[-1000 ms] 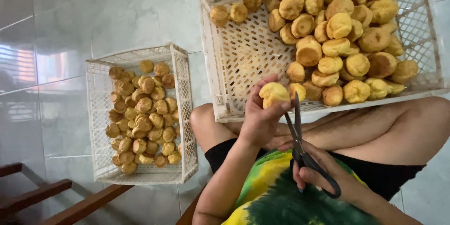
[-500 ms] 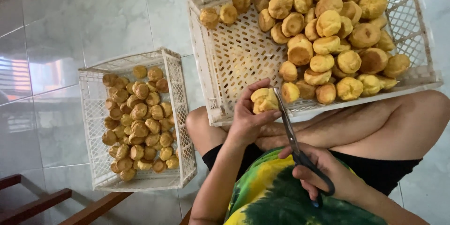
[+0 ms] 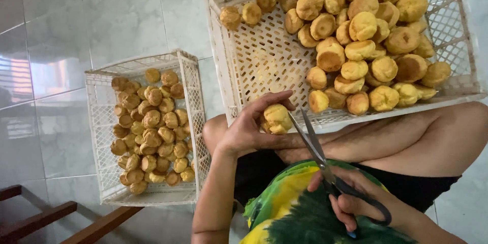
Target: Using scissors to trim or cut individual baked goods and sorting them into a different basket.
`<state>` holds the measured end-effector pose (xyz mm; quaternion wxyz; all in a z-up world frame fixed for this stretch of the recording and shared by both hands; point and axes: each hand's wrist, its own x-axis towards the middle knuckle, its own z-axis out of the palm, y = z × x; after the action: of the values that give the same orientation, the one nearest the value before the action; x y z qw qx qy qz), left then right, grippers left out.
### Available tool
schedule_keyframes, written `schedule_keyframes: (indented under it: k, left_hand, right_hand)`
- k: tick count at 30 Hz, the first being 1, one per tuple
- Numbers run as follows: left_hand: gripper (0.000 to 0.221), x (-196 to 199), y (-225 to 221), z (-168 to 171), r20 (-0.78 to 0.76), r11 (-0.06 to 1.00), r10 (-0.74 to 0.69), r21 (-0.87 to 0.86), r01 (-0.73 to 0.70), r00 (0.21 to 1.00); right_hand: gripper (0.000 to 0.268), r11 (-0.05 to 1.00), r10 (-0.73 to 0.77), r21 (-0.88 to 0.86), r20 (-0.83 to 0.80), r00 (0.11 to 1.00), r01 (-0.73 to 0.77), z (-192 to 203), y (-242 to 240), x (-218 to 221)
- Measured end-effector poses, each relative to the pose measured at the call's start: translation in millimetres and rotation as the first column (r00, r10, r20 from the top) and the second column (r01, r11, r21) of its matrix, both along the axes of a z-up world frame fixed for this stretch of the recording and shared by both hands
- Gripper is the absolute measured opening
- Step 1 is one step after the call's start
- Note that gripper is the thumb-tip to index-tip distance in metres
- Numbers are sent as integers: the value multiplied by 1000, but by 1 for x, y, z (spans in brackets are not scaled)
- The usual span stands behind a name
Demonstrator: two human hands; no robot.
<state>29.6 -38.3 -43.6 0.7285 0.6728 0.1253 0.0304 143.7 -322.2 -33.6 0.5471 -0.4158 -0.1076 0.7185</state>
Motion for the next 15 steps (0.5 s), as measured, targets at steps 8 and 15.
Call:
schedule_keyframes:
  k: [8, 15]
  left_hand:
    - [93, -3, 14, -12, 84, 1000, -31, 6, 31, 996]
    - [91, -4, 16, -12, 106, 1000, -16, 20, 14, 994]
  right_hand:
    - [78, 997, 72, 6, 0, 997, -72, -5, -3, 4]
    - [75, 996, 86, 41, -42, 995, -85, -2, 1, 6]
